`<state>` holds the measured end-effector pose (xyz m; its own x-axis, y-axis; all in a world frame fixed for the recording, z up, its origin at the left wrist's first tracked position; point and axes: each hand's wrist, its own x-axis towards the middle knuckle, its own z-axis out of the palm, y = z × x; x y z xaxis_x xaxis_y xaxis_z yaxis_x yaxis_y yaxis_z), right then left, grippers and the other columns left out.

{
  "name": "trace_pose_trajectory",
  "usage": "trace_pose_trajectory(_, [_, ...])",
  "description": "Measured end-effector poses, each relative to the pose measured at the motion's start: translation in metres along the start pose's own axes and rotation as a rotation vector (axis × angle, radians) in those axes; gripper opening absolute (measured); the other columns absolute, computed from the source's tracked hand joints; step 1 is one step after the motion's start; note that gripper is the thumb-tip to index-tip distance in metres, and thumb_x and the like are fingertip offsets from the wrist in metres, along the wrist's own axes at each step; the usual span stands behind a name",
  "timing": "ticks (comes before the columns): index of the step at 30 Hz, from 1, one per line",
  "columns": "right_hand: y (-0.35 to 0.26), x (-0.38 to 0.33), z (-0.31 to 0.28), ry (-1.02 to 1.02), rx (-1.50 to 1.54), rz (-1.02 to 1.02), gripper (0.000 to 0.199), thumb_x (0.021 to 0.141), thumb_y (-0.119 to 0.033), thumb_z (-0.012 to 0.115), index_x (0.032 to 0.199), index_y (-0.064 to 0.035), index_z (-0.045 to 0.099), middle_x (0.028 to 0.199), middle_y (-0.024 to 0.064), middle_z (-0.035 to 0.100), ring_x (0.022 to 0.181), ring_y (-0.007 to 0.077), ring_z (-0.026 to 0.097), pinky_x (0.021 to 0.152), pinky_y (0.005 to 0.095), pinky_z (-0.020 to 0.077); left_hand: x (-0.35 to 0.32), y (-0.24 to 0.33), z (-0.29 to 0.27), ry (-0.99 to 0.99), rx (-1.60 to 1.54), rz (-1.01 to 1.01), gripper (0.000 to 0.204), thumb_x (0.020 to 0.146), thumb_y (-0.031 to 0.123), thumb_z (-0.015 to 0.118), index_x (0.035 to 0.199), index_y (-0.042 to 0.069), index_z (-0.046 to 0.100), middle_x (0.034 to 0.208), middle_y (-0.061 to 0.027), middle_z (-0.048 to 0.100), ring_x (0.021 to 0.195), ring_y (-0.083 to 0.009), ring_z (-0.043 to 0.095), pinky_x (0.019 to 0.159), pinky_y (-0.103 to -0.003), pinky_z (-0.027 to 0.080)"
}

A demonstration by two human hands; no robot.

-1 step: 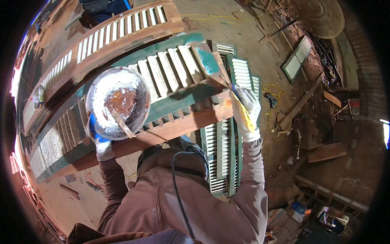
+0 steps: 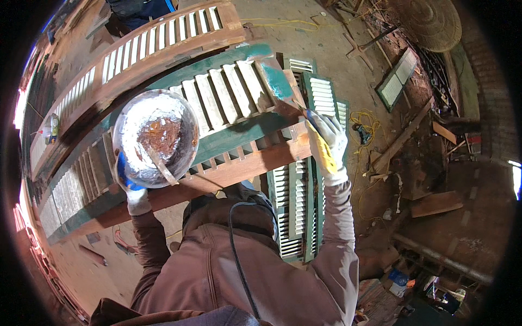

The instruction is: The person applies a brown wood filler to the slats and frame of a green wooden slatted panel using a yellow putty knife. They repeatedly scoop filler from a metal bowl and spread it into the gaps between slats and along the frame edges.

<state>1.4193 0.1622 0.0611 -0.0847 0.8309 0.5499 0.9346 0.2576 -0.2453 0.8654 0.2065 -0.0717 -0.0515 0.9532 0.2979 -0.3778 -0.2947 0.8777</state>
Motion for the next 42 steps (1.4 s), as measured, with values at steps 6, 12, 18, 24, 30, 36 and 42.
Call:
trace_pose_trajectory(6, [0.051, 0.0, 0.035, -0.159, -0.073, -0.162, 0.043, 0.078, -0.019, 0.073, 0.121, -0.0162, 0.074, 0.123, 0.0033, 0.073, 0.111, 0.0251, 0.068, 0.087, 0.0399, 0.0549, 0.004, -0.001, 0.0, 0.129, 0.24, -0.006, 0.058, 0.104, 0.026, 0.056, 0.152, -0.003, 0.044, 0.154, -0.0169, 0.05, 0.14, -0.0312, 0.051, 0.118, -0.048, 0.041])
trace_pose_trajectory(12, [0.058, -0.022, 0.025, -0.317, 0.033, -0.236, 0.036, 0.08, -0.019, 0.075, 0.116, -0.0177, 0.075, 0.121, 0.001, 0.074, 0.114, 0.0223, 0.067, 0.093, 0.0391, 0.0518, -0.001, 0.0, -0.012, 0.18, 0.418, 0.08, 0.052, 0.108, 0.027, 0.047, 0.149, -0.004, 0.048, 0.154, -0.0167, 0.049, 0.141, -0.0306, 0.048, 0.12, -0.047, 0.038])
trace_pose_trajectory(18, [0.091, 0.023, 0.03, -0.191, 0.181, -0.245, 0.04, 0.081, -0.019, 0.073, 0.12, -0.0109, 0.072, 0.124, 0.0097, 0.072, 0.113, 0.0306, 0.067, 0.093, 0.0427, 0.0534, 0.013, 0.01, 0.014, 0.34, -0.002, -0.132, 0.049, 0.107, 0.023, 0.049, 0.149, -0.003, 0.048, 0.156, -0.0139, 0.048, 0.142, -0.031, 0.047, 0.119, -0.05, 0.04])
trace_pose_trajectory(24, [0.087, 0.005, 0.034, -0.473, 0.349, -0.244, 0.045, 0.099, -0.041, 0.054, 0.126, -0.0093, 0.071, 0.127, 0.0113, 0.07, 0.125, 0.0267, 0.061, 0.105, 0.0422, 0.0499, 0.004, 0.012, -0.004, 0.201, 0.577, 0.049, 0.047, 0.107, 0.022, 0.049, 0.147, -0.002, 0.051, 0.156, -0.013, 0.048, 0.14, -0.0286, 0.049, 0.119, -0.047, 0.04])
trace_pose_trajectory(30, [0.087, 0.034, 0.019, -0.258, 0.178, -0.213, 0.036, 0.085, -0.018, 0.074, 0.121, -0.0111, 0.074, 0.118, 0.0067, 0.074, 0.108, 0.0278, 0.069, 0.094, 0.0395, 0.0528, 0.007, 0.008, -0.011, 0.233, 0.202, -0.075, 0.049, 0.108, 0.023, 0.045, 0.149, -0.003, 0.049, 0.155, -0.0139, 0.049, 0.141, -0.0289, 0.049, 0.12, -0.047, 0.039])
trace_pose_trajectory(36, [0.087, 0.002, 0.021, -0.334, 0.333, -0.197, 0.032, 0.078, -0.019, 0.079, 0.109, -0.0113, 0.075, 0.114, 0.0057, 0.076, 0.107, 0.0262, 0.071, 0.09, 0.0407, 0.0559, 0.001, 0.002, -0.034, 0.219, 0.237, -0.046, 0.05, 0.108, 0.024, 0.047, 0.15, -0.002, 0.047, 0.154, -0.0147, 0.05, 0.14, -0.0288, 0.049, 0.119, -0.046, 0.041])
trace_pose_trajectory(42, [0.103, 0.038, 0.036, -0.331, 0.199, -0.264, 0.041, 0.081, -0.031, 0.081, 0.116, -0.011, 0.072, 0.121, 0.008, 0.072, 0.122, 0.0292, 0.065, 0.097, 0.0422, 0.0533, -0.002, -0.005, -0.042, 0.214, 0.257, -0.051, 0.047, 0.109, 0.02, 0.045, 0.15, -0.002, 0.047, 0.154, -0.0145, 0.05, 0.139, -0.0276, 0.051, 0.118, -0.044, 0.042])
